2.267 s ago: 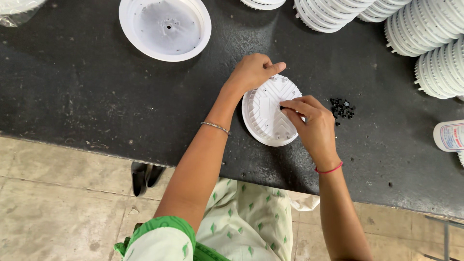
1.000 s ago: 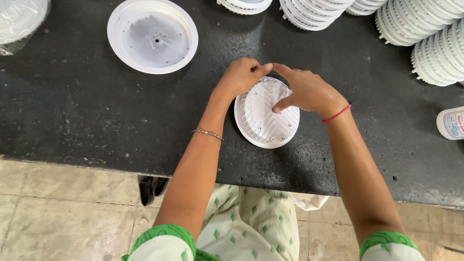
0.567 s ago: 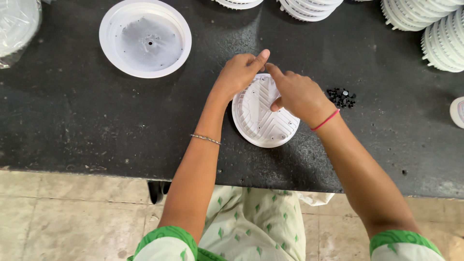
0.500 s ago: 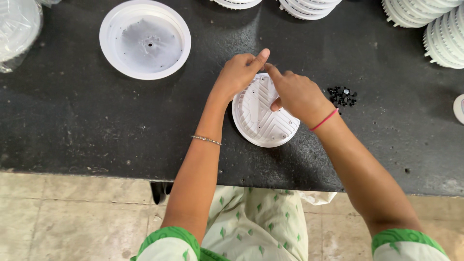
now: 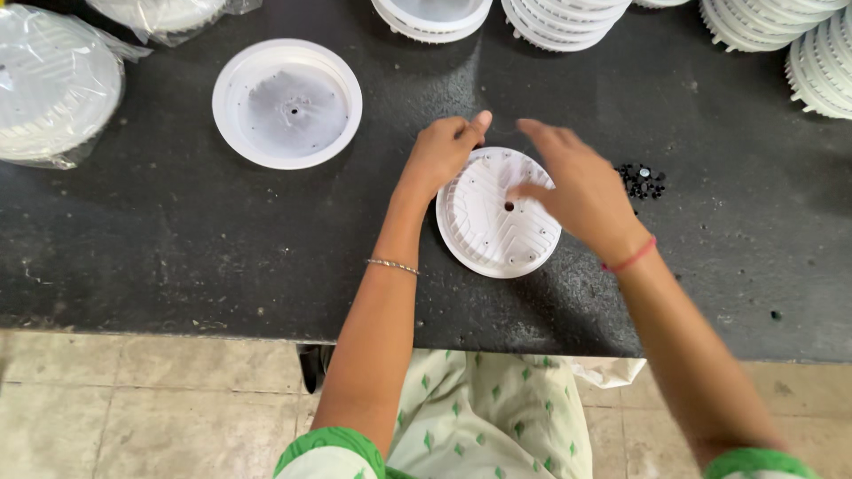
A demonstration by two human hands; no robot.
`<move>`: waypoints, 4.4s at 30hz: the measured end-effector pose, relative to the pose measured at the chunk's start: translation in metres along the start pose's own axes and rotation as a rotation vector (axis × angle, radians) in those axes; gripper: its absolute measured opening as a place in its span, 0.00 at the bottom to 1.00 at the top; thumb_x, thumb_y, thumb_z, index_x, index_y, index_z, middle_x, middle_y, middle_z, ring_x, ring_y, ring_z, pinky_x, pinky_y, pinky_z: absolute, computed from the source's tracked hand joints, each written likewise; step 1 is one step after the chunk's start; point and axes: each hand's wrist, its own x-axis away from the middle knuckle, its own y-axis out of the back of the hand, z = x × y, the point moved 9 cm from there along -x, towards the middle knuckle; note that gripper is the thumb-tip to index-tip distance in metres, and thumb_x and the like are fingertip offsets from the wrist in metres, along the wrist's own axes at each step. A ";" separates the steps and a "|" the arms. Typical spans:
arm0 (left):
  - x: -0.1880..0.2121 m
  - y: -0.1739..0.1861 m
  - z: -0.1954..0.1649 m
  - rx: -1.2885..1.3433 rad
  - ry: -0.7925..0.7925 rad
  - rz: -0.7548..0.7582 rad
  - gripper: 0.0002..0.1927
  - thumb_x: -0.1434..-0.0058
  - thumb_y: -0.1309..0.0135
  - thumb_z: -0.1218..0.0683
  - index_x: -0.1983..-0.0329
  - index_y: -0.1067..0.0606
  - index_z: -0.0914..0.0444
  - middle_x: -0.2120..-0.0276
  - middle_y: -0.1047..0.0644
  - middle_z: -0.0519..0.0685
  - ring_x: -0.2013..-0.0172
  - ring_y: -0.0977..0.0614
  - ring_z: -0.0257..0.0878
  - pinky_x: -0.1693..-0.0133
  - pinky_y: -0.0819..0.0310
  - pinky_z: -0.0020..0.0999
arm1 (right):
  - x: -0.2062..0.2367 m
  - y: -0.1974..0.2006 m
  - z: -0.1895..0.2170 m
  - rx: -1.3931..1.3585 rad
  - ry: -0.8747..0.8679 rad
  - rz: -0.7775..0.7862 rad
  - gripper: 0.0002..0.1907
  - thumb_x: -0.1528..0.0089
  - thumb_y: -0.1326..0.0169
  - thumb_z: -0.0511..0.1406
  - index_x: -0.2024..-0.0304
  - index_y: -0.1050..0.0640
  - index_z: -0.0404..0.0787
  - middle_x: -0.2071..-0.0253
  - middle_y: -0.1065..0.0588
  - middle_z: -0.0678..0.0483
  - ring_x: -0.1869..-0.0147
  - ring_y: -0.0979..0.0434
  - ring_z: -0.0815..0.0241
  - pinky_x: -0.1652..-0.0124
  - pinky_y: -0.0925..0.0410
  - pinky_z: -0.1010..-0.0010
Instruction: The person unwraps plastic wrap from white round plastic light fixture bases, places small black screws into holes on each base, and stacks the prepared bases with others on the work table.
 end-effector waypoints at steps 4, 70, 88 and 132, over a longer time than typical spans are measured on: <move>0.000 -0.001 -0.001 0.005 -0.056 -0.010 0.27 0.36 0.46 0.38 0.66 0.19 0.68 0.75 0.19 0.53 0.73 0.19 0.40 0.68 0.26 0.37 | 0.054 0.015 -0.012 -0.135 -0.220 -0.208 0.15 0.35 0.47 0.26 0.47 0.19 0.45 0.38 0.25 0.50 0.41 0.21 0.50 0.45 0.28 0.62; -0.006 -0.008 0.004 0.043 -0.181 0.014 0.25 0.41 0.38 0.39 0.65 0.18 0.67 0.75 0.17 0.49 0.73 0.16 0.34 0.69 0.22 0.29 | 0.144 -0.013 -0.022 -0.512 -0.422 -0.317 0.07 0.36 0.38 0.28 0.55 0.18 0.35 0.60 0.19 0.55 0.58 0.19 0.69 0.56 0.26 0.78; -0.005 -0.009 0.008 0.015 -0.160 -0.023 0.23 0.42 0.38 0.38 0.67 0.18 0.64 0.78 0.18 0.50 0.77 0.16 0.35 0.73 0.21 0.29 | 0.114 -0.018 -0.005 -0.400 -0.417 -0.080 0.07 0.38 0.38 0.29 0.57 0.18 0.36 0.61 0.17 0.53 0.59 0.16 0.65 0.56 0.23 0.74; 0.010 -0.010 -0.016 -0.058 -0.167 0.067 0.26 0.50 0.30 0.44 0.56 0.18 0.66 0.69 0.16 0.56 0.70 0.12 0.40 0.68 0.19 0.29 | 0.113 -0.006 0.007 -0.333 -0.352 -0.191 0.07 0.39 0.37 0.29 0.58 0.17 0.36 0.61 0.18 0.51 0.62 0.16 0.64 0.59 0.24 0.75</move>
